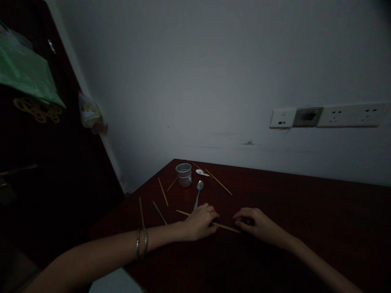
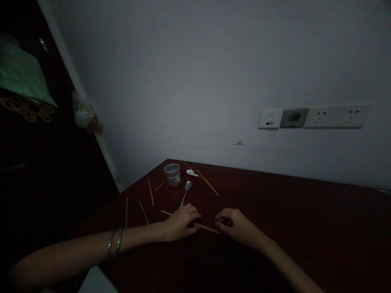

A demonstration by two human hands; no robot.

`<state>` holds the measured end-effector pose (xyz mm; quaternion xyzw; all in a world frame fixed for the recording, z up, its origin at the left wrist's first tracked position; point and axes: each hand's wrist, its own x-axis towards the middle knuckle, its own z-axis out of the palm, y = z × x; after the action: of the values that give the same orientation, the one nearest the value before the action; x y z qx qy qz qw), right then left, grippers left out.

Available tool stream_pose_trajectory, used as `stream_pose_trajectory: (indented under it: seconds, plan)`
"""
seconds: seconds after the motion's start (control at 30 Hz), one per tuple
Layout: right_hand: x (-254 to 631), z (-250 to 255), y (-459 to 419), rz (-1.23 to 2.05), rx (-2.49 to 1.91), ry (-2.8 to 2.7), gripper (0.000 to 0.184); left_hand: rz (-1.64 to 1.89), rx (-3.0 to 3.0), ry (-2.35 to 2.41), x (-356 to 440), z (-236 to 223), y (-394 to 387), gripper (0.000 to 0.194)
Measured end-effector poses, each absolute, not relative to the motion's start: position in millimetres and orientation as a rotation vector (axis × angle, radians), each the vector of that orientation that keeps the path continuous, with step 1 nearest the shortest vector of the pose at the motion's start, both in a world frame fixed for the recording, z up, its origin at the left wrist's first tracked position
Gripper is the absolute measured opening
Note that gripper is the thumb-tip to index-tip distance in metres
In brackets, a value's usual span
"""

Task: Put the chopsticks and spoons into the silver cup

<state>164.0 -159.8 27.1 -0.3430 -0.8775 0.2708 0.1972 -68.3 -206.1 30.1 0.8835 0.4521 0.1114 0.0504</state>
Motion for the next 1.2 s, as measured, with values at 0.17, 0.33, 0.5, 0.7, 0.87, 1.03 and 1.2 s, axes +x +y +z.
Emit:
stream_pose_trajectory:
  seconds: [0.17,0.33,0.5,0.7,0.87,1.03,1.2]
  plan:
    - [161.7,26.8,-136.1,0.776,-1.027,-2.359,0.029,0.308,2.703,1.385,-71.0,29.2,-203.9,0.029]
    - [148.1,32.1,-89.0,0.778,-1.064,-2.2,0.032,0.316,2.691,1.314,-73.5,30.2,-199.2,0.021]
    - [118.3,38.4,-30.1,0.587,-1.191,-2.197,0.032,0.304,2.675,1.275,-75.6,33.6,-197.9,0.016]
    - [79.1,31.9,12.6,0.454,-1.351,-2.289,0.028,0.329,2.619,1.26,-77.6,32.7,-196.6,0.013]
    - [58.2,27.4,17.5,0.406,-1.506,-2.368,0.024,0.349,2.59,1.247,-79.3,31.5,-196.3,0.014]
    - [50.7,27.3,10.4,0.326,-1.589,-2.39,0.022,0.339,2.578,1.256,-78.6,32.0,-196.6,0.014]
    - [50.0,30.9,0.5,0.266,-1.582,-2.402,0.021,0.311,2.588,1.243,-77.1,35.0,-197.3,0.015]
